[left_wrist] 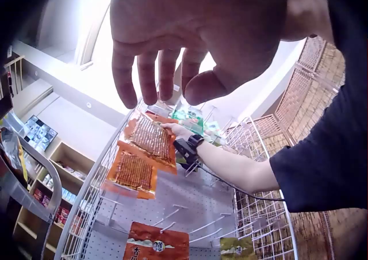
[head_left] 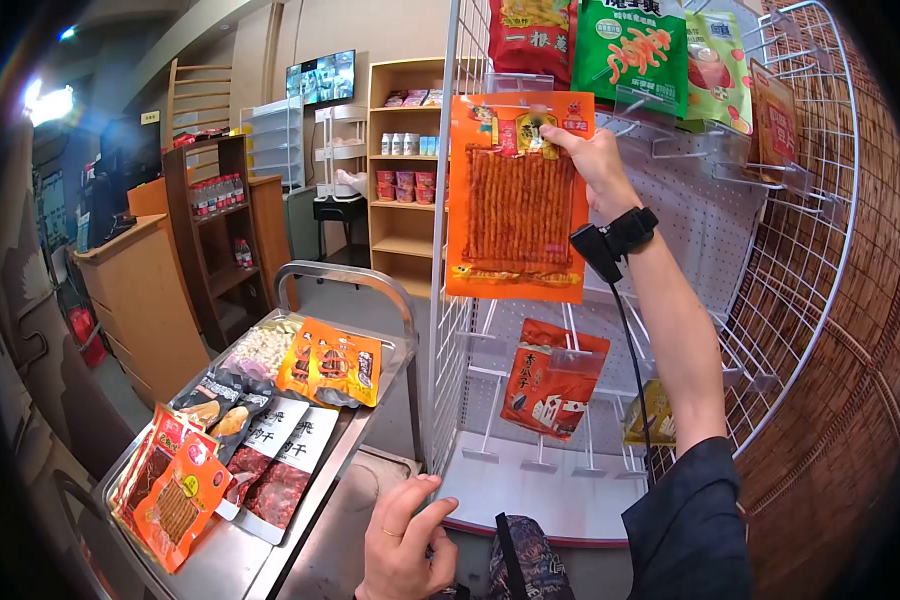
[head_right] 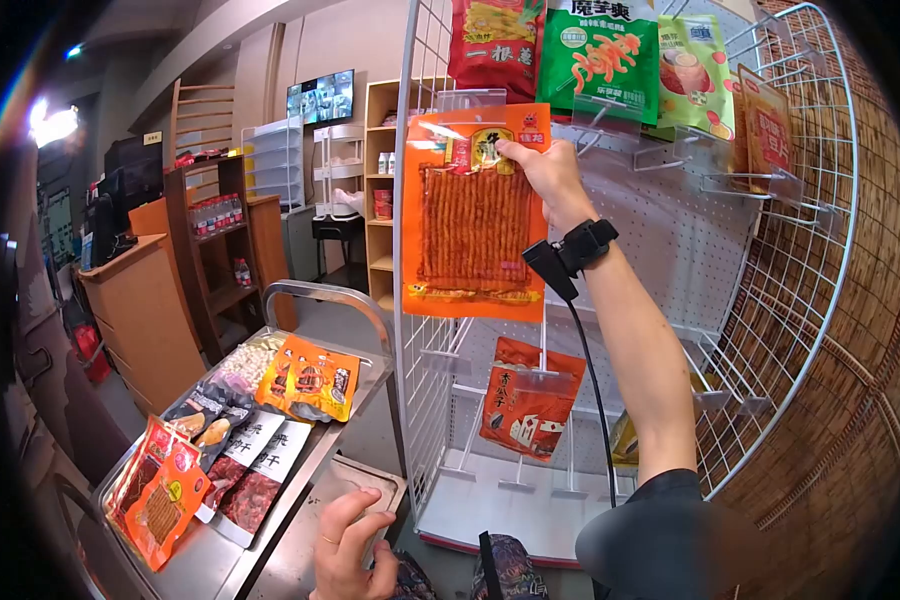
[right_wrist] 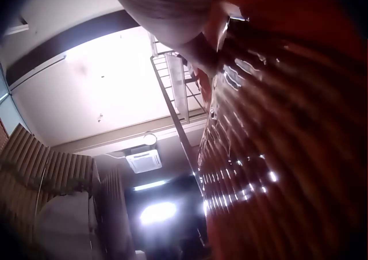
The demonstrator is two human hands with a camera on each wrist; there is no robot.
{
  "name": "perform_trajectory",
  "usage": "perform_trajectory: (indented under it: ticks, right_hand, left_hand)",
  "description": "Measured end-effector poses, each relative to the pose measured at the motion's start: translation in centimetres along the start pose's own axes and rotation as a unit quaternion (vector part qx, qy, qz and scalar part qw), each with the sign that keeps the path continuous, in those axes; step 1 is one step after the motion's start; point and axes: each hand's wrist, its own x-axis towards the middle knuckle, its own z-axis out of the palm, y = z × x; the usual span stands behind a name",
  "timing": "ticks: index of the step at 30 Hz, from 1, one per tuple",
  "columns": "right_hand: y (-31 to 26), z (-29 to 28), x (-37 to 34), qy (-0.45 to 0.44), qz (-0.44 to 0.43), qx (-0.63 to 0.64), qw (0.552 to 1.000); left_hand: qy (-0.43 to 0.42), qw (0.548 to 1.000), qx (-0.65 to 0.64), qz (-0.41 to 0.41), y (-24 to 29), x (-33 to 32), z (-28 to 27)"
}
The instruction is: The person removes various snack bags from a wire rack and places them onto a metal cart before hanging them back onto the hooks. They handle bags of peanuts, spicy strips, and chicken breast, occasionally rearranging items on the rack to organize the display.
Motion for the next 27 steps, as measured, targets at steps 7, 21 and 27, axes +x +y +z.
perform_trajectory:
  ticks: [7, 21, 27]
  right_hand:
    - [-0.3, -0.8, 1.4, -0.034, 0.036, -0.018, 0.999]
    - [-0.4, -1.3, 2.5, -0.04, 0.033, -0.095, 0.994]
    - [0.0, -1.4, 2.8, -0.049, 0.024, -0.026, 0.998]
  left_hand:
    - [-0.01, 1.0, 0.011, -0.009, -0.4, -0.2, -0.2]
    - [-0.02, 0.999, 0.026, -0.013, -0.3, -0.8, 0.2]
    - [-0.032, 0.999, 0.038, -0.022, -0.2, -1.1, 0.1]
